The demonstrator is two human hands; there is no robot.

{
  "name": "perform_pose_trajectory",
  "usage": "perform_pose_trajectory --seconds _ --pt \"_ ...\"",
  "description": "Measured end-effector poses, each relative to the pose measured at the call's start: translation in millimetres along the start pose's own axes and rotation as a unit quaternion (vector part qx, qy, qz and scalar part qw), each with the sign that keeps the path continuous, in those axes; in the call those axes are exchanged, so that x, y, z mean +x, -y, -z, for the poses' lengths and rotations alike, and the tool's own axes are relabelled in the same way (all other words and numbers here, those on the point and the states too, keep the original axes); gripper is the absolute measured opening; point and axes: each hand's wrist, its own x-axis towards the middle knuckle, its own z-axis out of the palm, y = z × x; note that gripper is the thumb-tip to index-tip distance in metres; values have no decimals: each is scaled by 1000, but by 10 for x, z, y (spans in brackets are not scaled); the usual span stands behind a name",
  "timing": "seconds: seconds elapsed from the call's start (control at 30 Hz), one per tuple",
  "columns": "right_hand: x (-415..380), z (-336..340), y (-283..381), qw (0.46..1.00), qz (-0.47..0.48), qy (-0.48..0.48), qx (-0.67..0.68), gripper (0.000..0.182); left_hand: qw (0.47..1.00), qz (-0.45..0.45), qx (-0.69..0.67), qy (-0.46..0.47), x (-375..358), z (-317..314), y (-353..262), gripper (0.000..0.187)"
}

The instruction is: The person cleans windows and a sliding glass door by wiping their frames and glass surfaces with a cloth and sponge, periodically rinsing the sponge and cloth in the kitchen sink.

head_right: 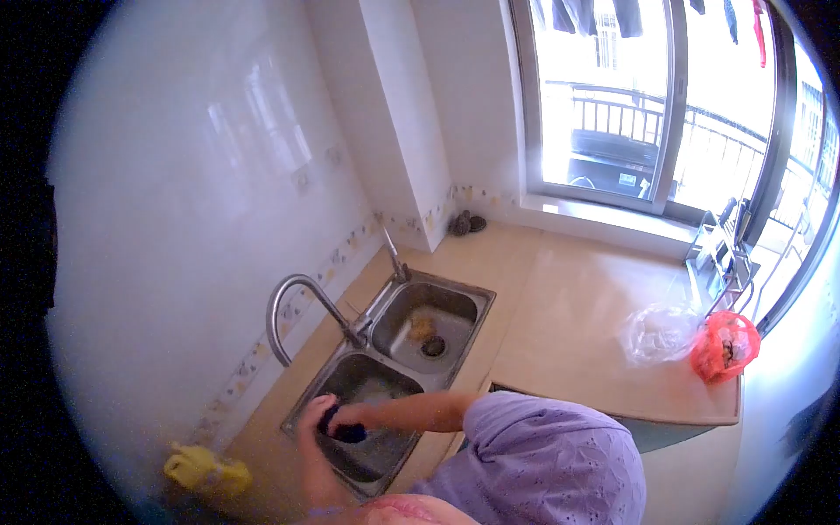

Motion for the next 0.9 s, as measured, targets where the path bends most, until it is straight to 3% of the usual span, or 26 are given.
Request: perform_pose_trajectory --seconds 0.03,0.07,0.1,0.2,0.23,0.33,0.37,0.47,0.5,0.6,0.7,0.77,0.8,0.83,0.9 --pt "-109 -2 62 980 -17 56 190 35 990 16 -140 24 -176 -21 -84 51" --pt "-216 -18 121 921 -34 110 373 36 966 13 -256 35 -405 -40 -148 50" --pt "-357 -78 226 898 65 140 412 40 936 -7 -349 36 -520 -55 -168 50" --pt "-298 -247 274 761 -13 186 621 44 839 -108 -534 -3 -699 -206 -107 48" --pt "-269 -323 317 752 22 227 618 36 815 -135 -563 -20 -708 -254 -62 48" --pt "-552 -500 591 683 227 110 685 41 748 -208 -629 -36 -678 -560 37 47" --pt "-527 -443 541 670 196 190 690 42 728 -228 -646 -33 -679 -715 49 47" --pt "-776 -332 706 656 222 231 684 37 700 -256 -666 -21 -675 -969 -1 46" --pt "-649 -317 653 675 194 184 688 45 695 -262 -669 -19 -690 -978 -18 46" --pt "-606 -171 532 741 124 180 634 38 708 -264 -654 -41 -700 -791 -106 46" --pt "-128 2 86 807 26 211 551 31 789 -198 -577 -75 -612 -422 -407 46" --pt "-45 82 13 959 111 78 250 32 857 -122 -493 -88 -405 -213 -500 47" --pt "-28 128 -9 986 147 3 85 32 885 -82 -449 -96 -249 -156 -419 47" --pt "-13 131 -33 979 175 -70 -84 33 909 -42 -403 -99 -90 -96 -328 47" --pt "10 36 -110 947 110 -183 -240 38 942 -1 -295 -161 76 -124 -184 43"
